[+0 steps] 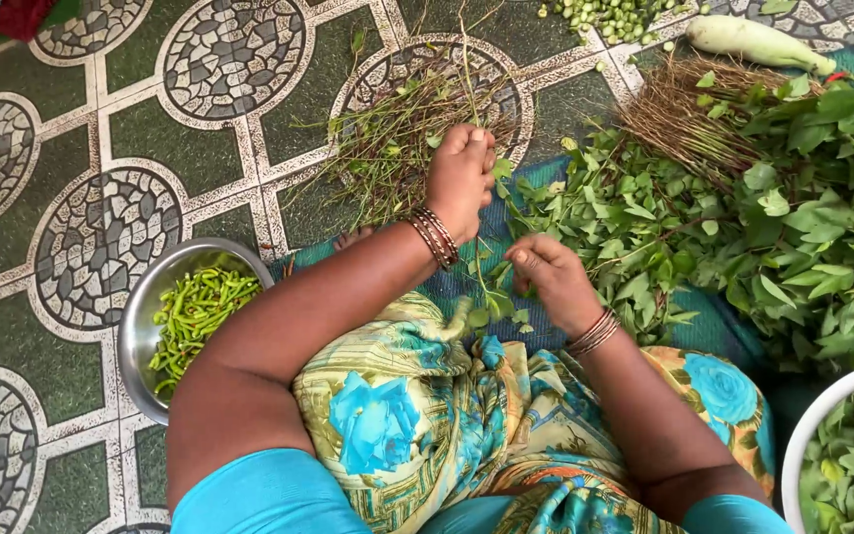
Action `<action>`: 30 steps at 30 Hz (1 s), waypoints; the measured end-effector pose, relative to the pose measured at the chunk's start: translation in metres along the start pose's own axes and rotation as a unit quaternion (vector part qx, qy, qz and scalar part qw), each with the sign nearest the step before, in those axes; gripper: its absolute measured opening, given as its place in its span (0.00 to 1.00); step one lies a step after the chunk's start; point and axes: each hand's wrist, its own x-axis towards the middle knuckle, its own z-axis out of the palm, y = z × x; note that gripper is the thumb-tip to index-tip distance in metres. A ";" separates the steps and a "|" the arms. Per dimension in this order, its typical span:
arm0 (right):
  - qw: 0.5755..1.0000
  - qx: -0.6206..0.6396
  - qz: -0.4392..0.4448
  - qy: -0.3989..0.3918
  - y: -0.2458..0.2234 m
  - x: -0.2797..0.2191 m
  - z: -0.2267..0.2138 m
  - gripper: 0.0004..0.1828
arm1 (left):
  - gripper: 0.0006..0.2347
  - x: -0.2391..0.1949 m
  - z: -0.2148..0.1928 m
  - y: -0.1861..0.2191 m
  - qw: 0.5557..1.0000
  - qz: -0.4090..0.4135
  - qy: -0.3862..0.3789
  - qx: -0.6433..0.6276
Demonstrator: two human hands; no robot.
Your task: The person sits on the floor and removes leaves from vegetable stems by hand. The leaves are placed into a metal bowl, and the bare stems are set aside on the floor.
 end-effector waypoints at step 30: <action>0.554 -0.687 0.207 0.423 -0.027 -0.081 -0.392 0.04 | 0.10 -0.077 -0.031 0.086 0.805 0.500 -0.150 0.282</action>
